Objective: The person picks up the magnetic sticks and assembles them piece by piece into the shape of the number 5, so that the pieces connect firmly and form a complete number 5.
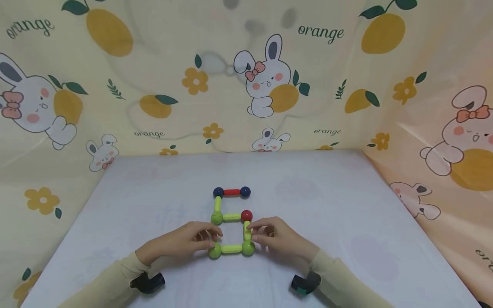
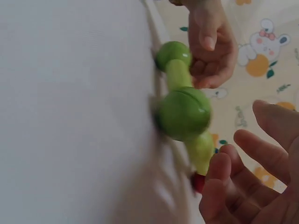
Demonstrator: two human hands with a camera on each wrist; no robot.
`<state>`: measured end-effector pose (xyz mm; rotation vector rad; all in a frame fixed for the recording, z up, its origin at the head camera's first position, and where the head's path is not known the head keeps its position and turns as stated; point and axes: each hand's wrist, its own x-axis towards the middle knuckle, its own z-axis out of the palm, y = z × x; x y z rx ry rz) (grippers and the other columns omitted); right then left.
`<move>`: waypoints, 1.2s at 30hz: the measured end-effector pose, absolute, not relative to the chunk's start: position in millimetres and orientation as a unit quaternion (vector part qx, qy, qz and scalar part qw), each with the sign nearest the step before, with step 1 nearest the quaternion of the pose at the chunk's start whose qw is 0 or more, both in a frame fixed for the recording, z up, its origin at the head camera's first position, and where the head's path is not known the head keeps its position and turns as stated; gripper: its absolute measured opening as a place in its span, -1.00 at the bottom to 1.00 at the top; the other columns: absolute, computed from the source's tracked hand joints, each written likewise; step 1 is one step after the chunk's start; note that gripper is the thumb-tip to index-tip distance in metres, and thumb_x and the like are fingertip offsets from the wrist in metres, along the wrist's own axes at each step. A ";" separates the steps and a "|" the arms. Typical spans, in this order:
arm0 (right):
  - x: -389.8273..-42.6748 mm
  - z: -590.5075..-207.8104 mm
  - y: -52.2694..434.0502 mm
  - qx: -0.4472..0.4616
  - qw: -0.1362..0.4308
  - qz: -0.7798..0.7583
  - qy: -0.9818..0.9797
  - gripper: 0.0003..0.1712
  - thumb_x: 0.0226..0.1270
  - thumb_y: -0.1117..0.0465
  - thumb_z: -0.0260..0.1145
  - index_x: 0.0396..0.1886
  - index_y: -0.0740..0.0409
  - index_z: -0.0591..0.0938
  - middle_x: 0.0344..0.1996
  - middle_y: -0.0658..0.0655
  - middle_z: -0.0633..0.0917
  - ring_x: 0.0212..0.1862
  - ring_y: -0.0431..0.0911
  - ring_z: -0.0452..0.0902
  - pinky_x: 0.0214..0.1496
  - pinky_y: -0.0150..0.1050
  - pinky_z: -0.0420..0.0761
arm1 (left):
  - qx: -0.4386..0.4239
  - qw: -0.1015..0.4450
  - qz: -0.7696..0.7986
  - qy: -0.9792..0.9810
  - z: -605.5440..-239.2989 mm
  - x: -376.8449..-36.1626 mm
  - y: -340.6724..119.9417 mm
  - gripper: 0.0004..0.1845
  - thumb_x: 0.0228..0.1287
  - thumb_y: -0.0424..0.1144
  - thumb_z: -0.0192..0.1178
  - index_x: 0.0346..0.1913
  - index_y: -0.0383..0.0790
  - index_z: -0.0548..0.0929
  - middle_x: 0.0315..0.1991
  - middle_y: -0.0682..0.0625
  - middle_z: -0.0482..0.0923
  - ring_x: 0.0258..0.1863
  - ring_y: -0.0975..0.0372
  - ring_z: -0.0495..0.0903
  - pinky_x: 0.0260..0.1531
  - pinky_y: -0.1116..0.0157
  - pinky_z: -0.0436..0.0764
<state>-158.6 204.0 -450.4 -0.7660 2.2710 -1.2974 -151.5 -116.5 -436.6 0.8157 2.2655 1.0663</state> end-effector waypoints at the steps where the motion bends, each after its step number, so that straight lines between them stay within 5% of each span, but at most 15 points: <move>1: -160.2 -448.1 204.2 -0.274 0.196 -0.467 0.818 -0.62 0.48 0.14 0.29 0.21 0.13 0.65 -0.12 0.15 0.69 -0.38 -0.20 0.55 -0.43 -0.32 0.62 | 0.301 0.245 0.393 0.834 -434.4 -152.6 -116.6 -0.69 0.48 -0.14 0.20 0.18 -0.13 0.62 -0.08 0.11 0.65 -0.17 0.31 0.58 -0.11 0.40 0.58; 12: -181.3 -420.6 199.3 -0.267 0.122 -0.480 0.827 -0.65 0.48 0.19 0.27 0.16 0.24 0.65 -0.01 0.36 0.69 -0.36 -0.16 0.55 -0.42 -0.30 0.62 | 0.308 0.168 0.408 0.843 -412.4 -168.8 -117.3 -0.68 0.52 -0.16 0.15 0.20 -0.19 0.61 -0.05 0.01 0.66 -0.11 0.23 0.59 -0.06 0.31 0.60; 21: -195.1 -398.3 195.1 -0.267 0.065 -0.491 0.827 -0.71 0.49 0.20 0.28 0.13 0.09 0.68 -0.14 0.20 0.71 -0.42 0.16 0.57 -0.43 -0.23 0.62 | 0.308 0.125 0.422 0.843 -391.5 -181.2 -115.1 -0.70 0.53 -0.15 0.13 0.21 -0.10 0.60 0.02 -0.03 0.67 -0.01 0.18 0.61 0.03 0.27 0.60; 28: -203.2 -378.0 188.8 -0.265 0.033 -0.500 0.824 -0.70 0.48 0.24 0.27 0.14 0.14 0.67 -0.21 0.18 0.66 -0.43 -0.12 0.57 -0.41 -0.27 0.61 | 0.302 0.095 0.444 0.838 -373.8 -190.1 -115.9 -0.70 0.53 -0.17 0.12 0.21 -0.10 0.59 0.00 -0.02 0.67 0.00 0.17 0.62 0.06 0.23 0.61; 36: -210.6 -362.4 178.9 -0.273 0.009 -0.520 0.809 -0.69 0.50 0.26 0.25 0.16 0.21 0.64 -0.14 0.23 0.66 -0.42 -0.13 0.55 -0.38 -0.30 0.61 | 0.290 0.064 0.478 0.827 -359.3 -198.6 -120.5 -0.68 0.52 -0.22 0.13 0.25 -0.13 0.56 0.02 -0.08 0.66 -0.01 0.10 0.65 0.07 0.15 0.64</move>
